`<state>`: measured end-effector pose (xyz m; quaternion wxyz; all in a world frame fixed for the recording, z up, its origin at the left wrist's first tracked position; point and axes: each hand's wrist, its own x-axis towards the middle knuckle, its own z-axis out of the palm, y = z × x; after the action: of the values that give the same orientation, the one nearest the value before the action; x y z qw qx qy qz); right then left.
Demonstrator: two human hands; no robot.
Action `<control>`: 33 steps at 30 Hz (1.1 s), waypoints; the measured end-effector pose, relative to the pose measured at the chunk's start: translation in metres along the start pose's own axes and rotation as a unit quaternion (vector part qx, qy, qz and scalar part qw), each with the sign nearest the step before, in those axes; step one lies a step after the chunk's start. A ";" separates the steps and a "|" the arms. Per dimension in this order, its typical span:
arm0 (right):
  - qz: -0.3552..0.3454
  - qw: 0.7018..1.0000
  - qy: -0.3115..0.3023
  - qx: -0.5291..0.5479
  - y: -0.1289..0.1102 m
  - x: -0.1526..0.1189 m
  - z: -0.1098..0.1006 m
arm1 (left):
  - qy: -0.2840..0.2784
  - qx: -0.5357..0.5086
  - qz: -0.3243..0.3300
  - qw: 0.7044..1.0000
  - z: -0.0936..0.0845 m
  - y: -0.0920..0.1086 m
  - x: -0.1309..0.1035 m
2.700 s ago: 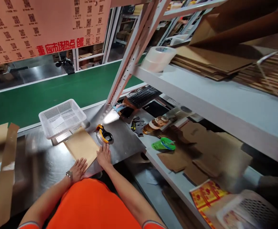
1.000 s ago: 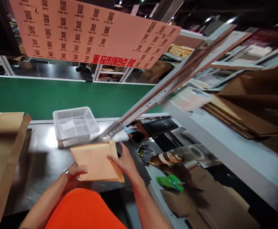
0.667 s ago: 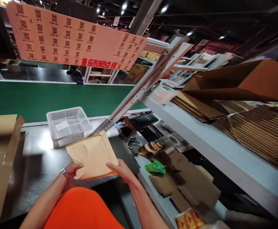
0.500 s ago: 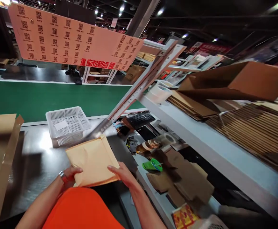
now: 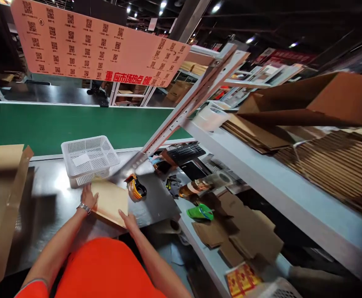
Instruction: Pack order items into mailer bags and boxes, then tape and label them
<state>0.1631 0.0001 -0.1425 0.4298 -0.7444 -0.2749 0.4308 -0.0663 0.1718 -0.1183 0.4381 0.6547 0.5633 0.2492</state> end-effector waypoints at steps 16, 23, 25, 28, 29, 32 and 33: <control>-0.122 0.897 -0.090 -0.416 -0.004 0.070 0.001 | -0.122 0.360 0.167 0.910 0.042 -0.020 -0.018; -0.138 0.896 -0.072 -0.416 -0.001 0.078 -0.003 | -0.132 0.364 0.148 0.910 0.041 -0.014 -0.016; -0.154 0.902 -0.062 -0.399 0.004 0.077 -0.004 | -0.133 0.367 0.161 0.906 0.041 -0.019 -0.020; -0.169 0.913 -0.063 -0.365 0.010 0.077 -0.003 | -0.133 0.375 0.185 0.899 0.040 -0.023 -0.025; -0.165 0.916 -0.063 -0.360 0.010 0.078 -0.004 | -0.134 0.378 0.190 0.896 0.039 -0.023 -0.025; -0.145 0.915 -0.085 -0.367 0.000 0.087 -0.009 | -0.151 0.370 0.183 0.898 0.031 -0.014 -0.015; -0.142 0.913 -0.099 -0.370 -0.005 0.090 -0.014 | -0.158 0.368 0.178 0.899 0.027 -0.009 -0.009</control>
<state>0.2184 0.0673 -0.1708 0.1506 -0.7570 -0.5584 0.3042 -0.0508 0.1549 -0.1375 0.1976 0.8895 0.4120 -0.0083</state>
